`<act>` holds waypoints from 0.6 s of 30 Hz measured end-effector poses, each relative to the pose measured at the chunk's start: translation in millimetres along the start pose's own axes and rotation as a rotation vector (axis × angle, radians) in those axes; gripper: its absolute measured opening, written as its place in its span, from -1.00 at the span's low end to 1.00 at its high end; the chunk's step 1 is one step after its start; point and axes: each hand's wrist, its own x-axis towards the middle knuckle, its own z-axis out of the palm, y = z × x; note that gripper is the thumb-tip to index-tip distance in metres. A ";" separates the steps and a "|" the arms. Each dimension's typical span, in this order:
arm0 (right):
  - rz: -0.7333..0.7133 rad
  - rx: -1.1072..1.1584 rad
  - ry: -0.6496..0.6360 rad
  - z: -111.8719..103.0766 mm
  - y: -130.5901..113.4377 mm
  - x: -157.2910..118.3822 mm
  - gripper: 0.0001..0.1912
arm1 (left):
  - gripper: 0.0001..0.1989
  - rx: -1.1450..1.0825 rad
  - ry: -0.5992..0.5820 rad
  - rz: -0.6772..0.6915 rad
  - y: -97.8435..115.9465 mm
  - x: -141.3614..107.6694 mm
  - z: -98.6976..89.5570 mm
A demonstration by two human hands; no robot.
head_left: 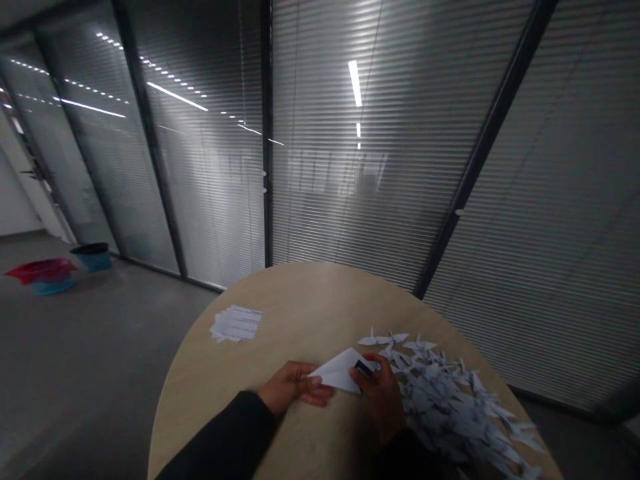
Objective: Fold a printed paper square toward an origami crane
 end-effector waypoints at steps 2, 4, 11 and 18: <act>0.001 -0.007 -0.006 -0.5 1.2 0.8 -0.53 | -0.40 -0.018 -0.047 -0.003 0.3 -1.1 -1.6; 0.005 -0.009 0.001 -0.9 3.5 2.4 -0.54 | -0.41 -0.040 -0.089 -0.016 -0.3 -1.6 -3.6; 0.014 0.038 -0.069 -3.7 10.1 7.9 -0.49 | -0.49 0.008 -0.233 -0.023 5.9 -5.8 -10.3; -0.090 -0.003 -0.236 8.3 15.8 0.8 -0.51 | -0.51 0.153 -0.188 -0.212 -2.4 -2.8 -5.4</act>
